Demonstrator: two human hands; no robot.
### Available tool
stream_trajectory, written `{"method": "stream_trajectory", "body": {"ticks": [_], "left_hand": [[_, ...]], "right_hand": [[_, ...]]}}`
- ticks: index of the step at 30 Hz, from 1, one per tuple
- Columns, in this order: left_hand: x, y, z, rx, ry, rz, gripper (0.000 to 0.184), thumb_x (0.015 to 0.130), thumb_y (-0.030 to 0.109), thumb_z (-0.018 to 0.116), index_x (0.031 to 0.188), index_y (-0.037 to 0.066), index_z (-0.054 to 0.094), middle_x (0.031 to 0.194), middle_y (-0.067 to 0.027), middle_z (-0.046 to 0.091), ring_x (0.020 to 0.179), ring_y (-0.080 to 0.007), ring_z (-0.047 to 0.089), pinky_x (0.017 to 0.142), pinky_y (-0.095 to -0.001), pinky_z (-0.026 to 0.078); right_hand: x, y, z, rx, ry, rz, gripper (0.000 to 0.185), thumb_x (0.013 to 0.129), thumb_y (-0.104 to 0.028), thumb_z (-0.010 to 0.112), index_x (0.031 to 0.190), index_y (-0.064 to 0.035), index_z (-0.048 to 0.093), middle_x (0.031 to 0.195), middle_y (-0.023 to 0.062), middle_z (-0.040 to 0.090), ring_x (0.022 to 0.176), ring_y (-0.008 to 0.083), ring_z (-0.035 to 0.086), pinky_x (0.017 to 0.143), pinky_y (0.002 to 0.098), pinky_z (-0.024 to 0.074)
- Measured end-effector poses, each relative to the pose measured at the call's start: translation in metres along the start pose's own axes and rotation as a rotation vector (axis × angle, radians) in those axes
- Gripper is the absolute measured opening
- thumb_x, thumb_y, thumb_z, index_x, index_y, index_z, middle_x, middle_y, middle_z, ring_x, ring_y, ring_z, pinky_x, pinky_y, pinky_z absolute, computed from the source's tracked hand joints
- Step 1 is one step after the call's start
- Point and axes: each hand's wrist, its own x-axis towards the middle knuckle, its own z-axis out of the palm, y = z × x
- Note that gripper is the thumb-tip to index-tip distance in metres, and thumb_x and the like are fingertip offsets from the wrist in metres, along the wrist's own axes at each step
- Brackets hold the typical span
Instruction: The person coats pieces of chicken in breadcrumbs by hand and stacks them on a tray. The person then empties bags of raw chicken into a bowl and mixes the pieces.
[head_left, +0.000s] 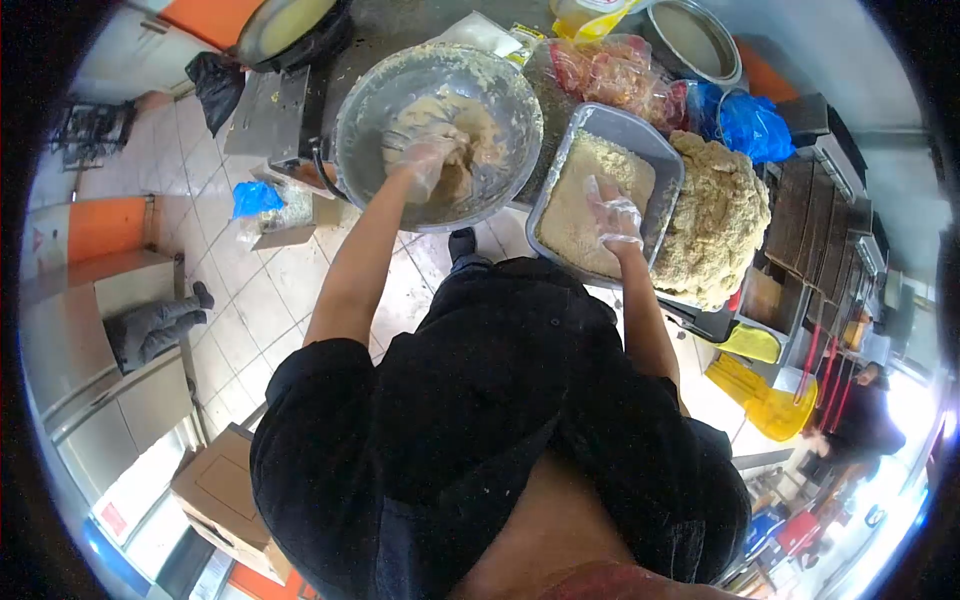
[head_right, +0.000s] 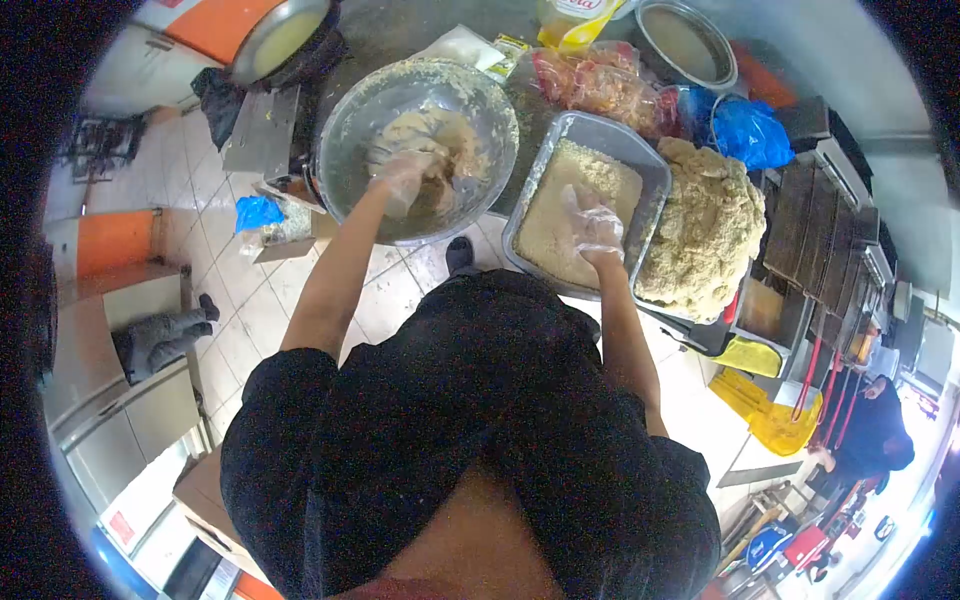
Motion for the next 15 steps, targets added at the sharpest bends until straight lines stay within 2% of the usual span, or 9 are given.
{"method": "stream_trajectory", "body": {"ticks": [1, 3, 4, 7, 9, 10, 12, 13, 15], "left_hand": [[-0.004, -0.002, -0.003, 0.006, -0.008, 0.008, 0.031, 0.088, 0.031, 0.052, 0.105, 0.01, 0.068, 0.106, -0.0087, 0.067, 0.094, -0.024, 0.063, 0.085, -0.0361, 0.048], [-0.01, 0.001, -0.009, 0.024, 0.099, 0.219, 0.037, 0.088, 0.038, 0.054, 0.104, 0.009, 0.069, 0.096, -0.0054, 0.068, 0.086, -0.0202, 0.062, 0.079, -0.033, 0.048], [-0.015, 0.007, -0.009, 0.025, 0.095, 0.224, 0.037, 0.088, 0.038, 0.054, 0.104, 0.009, 0.069, 0.096, -0.0054, 0.068, 0.086, -0.0202, 0.062, 0.079, -0.033, 0.048], [-0.027, 0.036, -0.021, 0.006, 0.046, 0.1, 0.037, 0.088, 0.038, 0.055, 0.106, 0.009, 0.069, 0.09, -0.0023, 0.069, 0.082, -0.0171, 0.061, 0.077, -0.0323, 0.047], [-0.023, 0.032, -0.021, -0.485, -0.054, 0.04, 0.039, 0.089, 0.038, 0.056, 0.111, 0.008, 0.067, 0.098, -0.0044, 0.069, 0.088, -0.0198, 0.062, 0.082, -0.0351, 0.048], [-0.019, 0.01, -0.018, -0.48, -0.074, 0.049, 0.039, 0.089, 0.038, 0.056, 0.111, 0.008, 0.067, 0.098, -0.0044, 0.069, 0.088, -0.0198, 0.062, 0.082, -0.0351, 0.048], [0.007, -0.042, -0.011, -0.454, -0.022, 0.232, 0.041, 0.088, 0.039, 0.057, 0.114, 0.007, 0.066, 0.111, -0.0072, 0.066, 0.099, -0.0235, 0.062, 0.09, -0.0364, 0.047], [0.012, -0.015, -0.029, -0.161, -0.003, 0.135, 0.045, 0.087, 0.038, 0.059, 0.118, 0.005, 0.061, 0.11, -0.0105, 0.066, 0.098, -0.0236, 0.063, 0.087, -0.0362, 0.048], [-0.017, 0.049, -0.058, 0.159, 0.116, 0.011, 0.051, 0.084, 0.039, 0.063, 0.12, 0.002, 0.057, 0.105, -0.0145, 0.067, 0.096, -0.0246, 0.064, 0.084, -0.0361, 0.05]], "right_hand": [[-0.004, 0.011, 0.01, 0.003, 0.005, 0.011, 0.045, 0.087, -0.013, 0.048, 0.131, -0.0178, 0.05, 0.137, 0.0125, 0.045, 0.122, 0.0343, 0.046, 0.1, 0.044, 0.0406], [-0.011, 0.032, 0.027, 0.264, 0.267, -0.112, 0.038, 0.092, -0.025, 0.055, 0.121, -0.0004, 0.055, 0.122, 0.0142, 0.058, 0.102, 0.0266, 0.059, 0.083, 0.0373, 0.0472], [-0.015, 0.036, 0.028, 0.264, 0.271, -0.106, 0.038, 0.092, -0.025, 0.055, 0.121, -0.0004, 0.055, 0.122, 0.0142, 0.058, 0.102, 0.0266, 0.059, 0.083, 0.0373, 0.0472], [-0.024, 0.006, -0.016, 0.572, 0.188, 0.156, 0.035, 0.093, -0.021, 0.056, 0.119, 0.0019, 0.055, 0.121, 0.0105, 0.059, 0.1, 0.0204, 0.06, 0.08, 0.0294, 0.0471], [-0.029, -0.003, -0.032, 0.67, 0.139, 0.372, 0.034, 0.095, -0.02, 0.054, 0.122, 0.0001, 0.054, 0.119, 0.0105, 0.06, 0.098, 0.0197, 0.061, 0.081, 0.0267, 0.0485], [-0.034, 0.012, -0.014, 0.672, 0.15, 0.39, 0.034, 0.095, -0.02, 0.054, 0.122, 0.0001, 0.054, 0.119, 0.0105, 0.06, 0.098, 0.0197, 0.061, 0.081, 0.0267, 0.0485], [-0.041, 0.067, 0.041, 0.467, -0.016, 0.289, 0.03, 0.091, -0.02, 0.058, 0.12, -0.01, 0.059, 0.111, 0.0125, 0.063, 0.1, 0.0222, 0.06, 0.083, 0.0353, 0.0483], [-0.033, 0.055, 0.055, 0.869, 0.487, 0.08, 0.04, 0.09, -0.03, 0.061, 0.123, -0.0078, 0.057, 0.108, 0.0151, 0.064, 0.095, 0.0243, 0.062, 0.083, 0.0369, 0.0491], [-0.04, -0.001, -0.011, 1.271, 0.387, 0.289, 0.04, 0.09, -0.034, 0.06, 0.121, -0.0074, 0.059, 0.109, 0.0158, 0.065, 0.093, 0.0252, 0.063, 0.084, 0.0366, 0.0502]]}}
